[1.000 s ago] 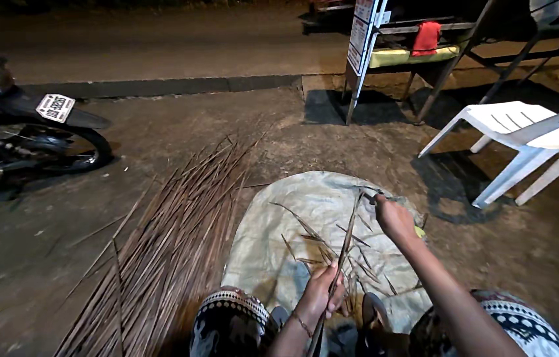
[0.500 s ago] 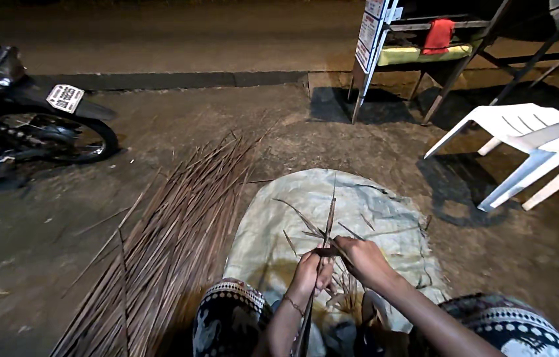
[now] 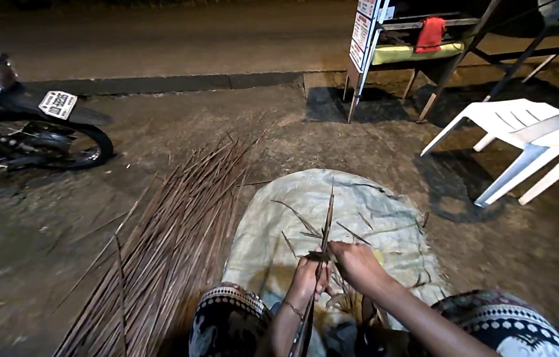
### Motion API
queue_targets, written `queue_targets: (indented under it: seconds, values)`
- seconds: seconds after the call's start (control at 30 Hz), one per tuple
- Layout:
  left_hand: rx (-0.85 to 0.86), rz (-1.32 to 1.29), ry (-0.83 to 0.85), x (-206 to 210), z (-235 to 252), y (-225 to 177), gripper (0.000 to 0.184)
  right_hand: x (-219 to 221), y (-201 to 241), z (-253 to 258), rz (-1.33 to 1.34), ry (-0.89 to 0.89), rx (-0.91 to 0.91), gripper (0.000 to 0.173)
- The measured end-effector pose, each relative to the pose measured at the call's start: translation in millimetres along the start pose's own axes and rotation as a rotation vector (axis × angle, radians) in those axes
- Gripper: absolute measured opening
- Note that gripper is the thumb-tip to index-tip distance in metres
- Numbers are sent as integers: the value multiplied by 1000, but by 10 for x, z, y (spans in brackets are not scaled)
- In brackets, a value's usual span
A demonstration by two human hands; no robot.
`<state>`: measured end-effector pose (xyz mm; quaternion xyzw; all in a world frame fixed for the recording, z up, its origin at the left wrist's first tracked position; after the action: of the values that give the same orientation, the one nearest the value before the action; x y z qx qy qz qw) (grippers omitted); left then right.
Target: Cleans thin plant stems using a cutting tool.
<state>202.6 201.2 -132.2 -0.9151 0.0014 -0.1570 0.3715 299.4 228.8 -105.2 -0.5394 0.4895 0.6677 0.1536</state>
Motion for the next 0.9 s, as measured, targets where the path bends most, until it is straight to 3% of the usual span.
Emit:
queue_targets:
  seconds: [0.17,0.6,0.9]
  values:
    - [8,37,89,72,86,96,47,-85,-314,46,-101,-81,95,23]
    - [-50,78,147,158,18,180,45,-513,-1351,-14,-79,-141,556,31]
    - [-23,46,139,115,-25,103,48,-633,-1444,-94,0,-247,562,32]
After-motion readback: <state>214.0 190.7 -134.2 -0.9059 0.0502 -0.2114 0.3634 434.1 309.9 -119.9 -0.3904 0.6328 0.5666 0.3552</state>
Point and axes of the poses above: each hand's wrist, its own z-axis towards the middle knuckle, its own x-axis out of the palm, y = z × x, the point moved 9 cm from there along z, towards the middle knuckle, and after that the axes turned 14 degrees about -x, right-handed, at the moved point
